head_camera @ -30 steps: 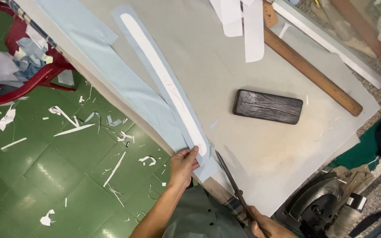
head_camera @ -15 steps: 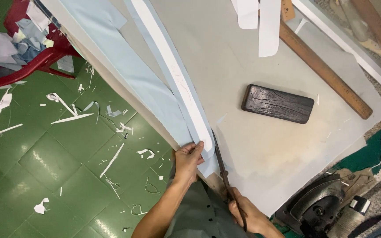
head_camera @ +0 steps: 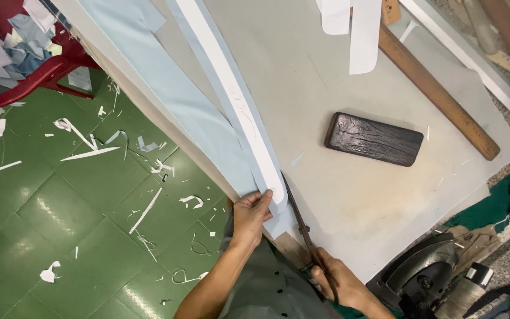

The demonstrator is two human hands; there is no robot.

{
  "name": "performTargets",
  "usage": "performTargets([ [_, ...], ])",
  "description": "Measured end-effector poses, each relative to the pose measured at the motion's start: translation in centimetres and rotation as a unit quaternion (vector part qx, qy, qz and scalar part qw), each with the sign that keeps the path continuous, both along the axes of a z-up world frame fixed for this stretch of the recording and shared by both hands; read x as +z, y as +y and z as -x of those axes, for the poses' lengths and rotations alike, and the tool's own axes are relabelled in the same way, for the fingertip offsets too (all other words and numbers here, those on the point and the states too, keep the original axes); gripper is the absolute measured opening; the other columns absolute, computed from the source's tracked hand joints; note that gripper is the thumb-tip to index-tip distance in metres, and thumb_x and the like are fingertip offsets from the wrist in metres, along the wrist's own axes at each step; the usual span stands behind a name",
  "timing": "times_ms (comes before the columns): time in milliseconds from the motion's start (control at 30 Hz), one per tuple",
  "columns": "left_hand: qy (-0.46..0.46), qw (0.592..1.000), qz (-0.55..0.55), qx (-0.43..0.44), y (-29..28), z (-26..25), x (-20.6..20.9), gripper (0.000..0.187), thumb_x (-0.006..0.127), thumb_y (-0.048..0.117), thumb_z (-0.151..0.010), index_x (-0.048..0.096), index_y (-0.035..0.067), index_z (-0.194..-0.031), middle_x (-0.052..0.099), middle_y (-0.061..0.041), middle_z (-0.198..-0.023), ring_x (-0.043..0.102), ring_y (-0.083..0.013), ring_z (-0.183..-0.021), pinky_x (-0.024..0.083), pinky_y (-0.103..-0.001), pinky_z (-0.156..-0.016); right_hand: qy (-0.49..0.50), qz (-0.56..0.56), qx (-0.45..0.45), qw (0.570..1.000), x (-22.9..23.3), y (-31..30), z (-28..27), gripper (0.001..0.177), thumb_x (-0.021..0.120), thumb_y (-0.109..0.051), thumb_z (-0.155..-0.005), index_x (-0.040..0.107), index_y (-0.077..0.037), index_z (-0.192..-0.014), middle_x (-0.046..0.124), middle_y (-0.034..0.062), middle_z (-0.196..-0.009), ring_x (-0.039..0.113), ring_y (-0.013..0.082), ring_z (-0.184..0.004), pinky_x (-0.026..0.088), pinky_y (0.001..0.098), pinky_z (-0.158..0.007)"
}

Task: The person irons a long strip of light blue fabric on a worktable using a steam iron, then uses scissors to trim the edges along a white template. The person handles the fabric and tools directly, smoothing the material and cutting away excess.

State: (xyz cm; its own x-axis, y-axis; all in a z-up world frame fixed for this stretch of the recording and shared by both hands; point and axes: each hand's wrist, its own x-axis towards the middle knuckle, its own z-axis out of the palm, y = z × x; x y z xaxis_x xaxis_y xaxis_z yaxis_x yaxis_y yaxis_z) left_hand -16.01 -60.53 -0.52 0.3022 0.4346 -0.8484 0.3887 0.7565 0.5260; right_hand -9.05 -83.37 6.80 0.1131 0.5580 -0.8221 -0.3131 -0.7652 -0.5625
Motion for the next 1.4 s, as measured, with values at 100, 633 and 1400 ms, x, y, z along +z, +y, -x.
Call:
performTargets([
  [100, -0.009, 1.000, 0.001, 0.001, 0.0, 0.0, -0.2, 0.026, 0.083, 0.030, -0.089, 0.070, 0.015, -0.071, 0.049, 0.008, -0.057, 0.045, -0.0063, -0.056, 0.055, -0.029, -0.061, 0.119, -0.033, -0.010, 0.992, 0.1, -0.2, -1.1, 0.075, 0.041, -0.065, -0.090, 0.048, -0.006, -0.135, 0.039, -0.0015, -0.056, 0.035, 0.0105, -0.051, 0.037, 0.0276, -0.048],
  [633, -0.024, 0.999, 0.014, -0.018, 0.1, 0.3, -0.1, 0.031, 0.081, 0.028, -0.091, 0.066, 0.015, -0.067, 0.042, 0.008, -0.056, 0.042, -0.0050, -0.055, 0.055, -0.029, -0.064, -0.048, -0.047, 0.058, 0.996, 0.3, 3.3, -2.5, 0.063, 0.037, -0.063, -0.094, 0.059, -0.007, -0.113, 0.046, -0.0023, -0.069, 0.042, 0.0112, -0.059, 0.036, 0.0306, -0.055],
  [1400, -0.066, 0.996, 0.062, -0.008, 0.4, 1.0, -1.1, 0.028, 0.081, 0.027, -0.092, 0.066, 0.017, -0.071, 0.043, 0.009, -0.062, 0.041, -0.0049, -0.062, 0.046, -0.026, -0.061, 0.005, -0.026, 0.006, 1.000, 0.8, 7.2, -4.9, 0.063, 0.046, -0.063, -0.091, 0.055, -0.005, -0.115, 0.044, -0.0027, -0.053, 0.040, 0.0099, -0.044, 0.039, 0.0263, -0.044],
])
